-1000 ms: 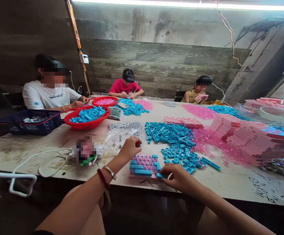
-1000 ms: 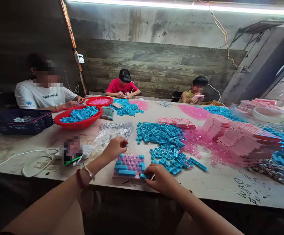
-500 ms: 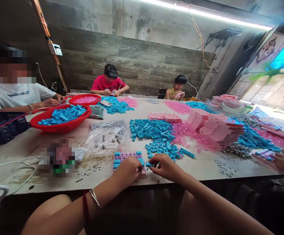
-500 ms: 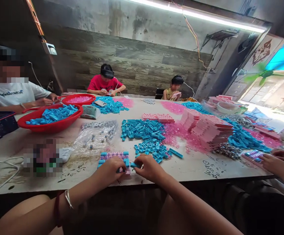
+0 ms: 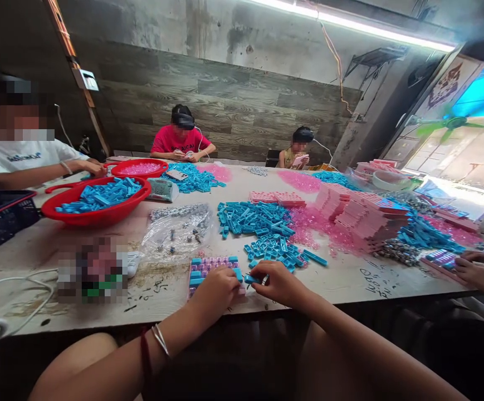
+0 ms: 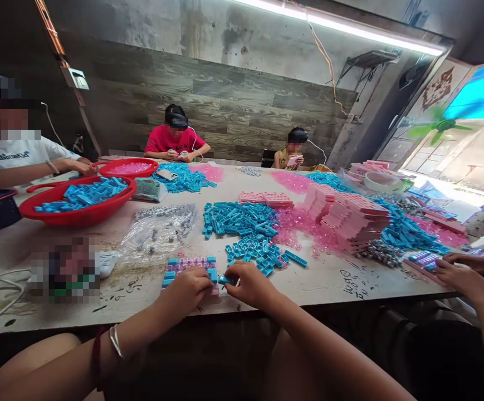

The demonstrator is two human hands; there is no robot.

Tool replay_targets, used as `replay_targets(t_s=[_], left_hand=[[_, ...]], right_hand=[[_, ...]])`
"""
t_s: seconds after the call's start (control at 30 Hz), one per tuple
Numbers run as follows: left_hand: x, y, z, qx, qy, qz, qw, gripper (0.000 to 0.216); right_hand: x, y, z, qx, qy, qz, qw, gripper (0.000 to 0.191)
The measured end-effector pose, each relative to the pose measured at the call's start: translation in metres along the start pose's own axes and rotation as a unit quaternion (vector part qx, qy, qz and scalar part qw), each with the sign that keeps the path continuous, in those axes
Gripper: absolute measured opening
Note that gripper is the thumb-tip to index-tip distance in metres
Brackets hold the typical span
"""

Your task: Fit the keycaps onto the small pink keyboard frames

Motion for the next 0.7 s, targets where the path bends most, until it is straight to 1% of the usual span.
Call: replay_targets(t_s=[0.13, 0.3, 0.4, 0.5, 0.6, 0.7], left_hand=[[-0.001, -0.001, 0.001, -0.001, 0.008, -0.01, 1.0, 0.017], [-0.002, -0.001, 0.002, -0.003, -0.01, -0.024, 1.0, 0.018], [-0.001, -0.001, 0.001, -0.009, -0.016, -0.031, 0.999, 0.015], [0.0, -0.002, -0.004, -0.026, -0.034, -0.044, 0.998, 0.008], [0.002, -0.003, -0.009, -0.047, -0.054, -0.048, 0.996, 0.013], [0.004, -0.004, -0.013, -0.037, -0.058, -0.042, 0.997, 0.011]], right_hand=[[0.002, 0.0, 0.0, 0.007, -0.003, 0.006, 1.0, 0.013], [-0.001, 0.0, 0.002, 0.005, -0.012, -0.003, 1.0, 0.012], [-0.002, 0.0, 0.004, -0.007, 0.001, -0.013, 1.0, 0.014], [0.001, 0.0, 0.005, -0.02, 0.017, -0.031, 0.999, 0.019], [0.006, 0.001, 0.008, -0.014, 0.032, -0.056, 0.998, 0.021], [0.01, 0.001, 0.011, -0.005, 0.014, -0.08, 0.997, 0.018]])
Point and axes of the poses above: each hand's wrist, its own y-axis towards the middle knuckle, its own z-axis out of the palm, x = y × z, the point moved 1 cm from there along y, towards the middle knuckle, and after that the axes turned 3 degrees about z, right-handed, at the moved point
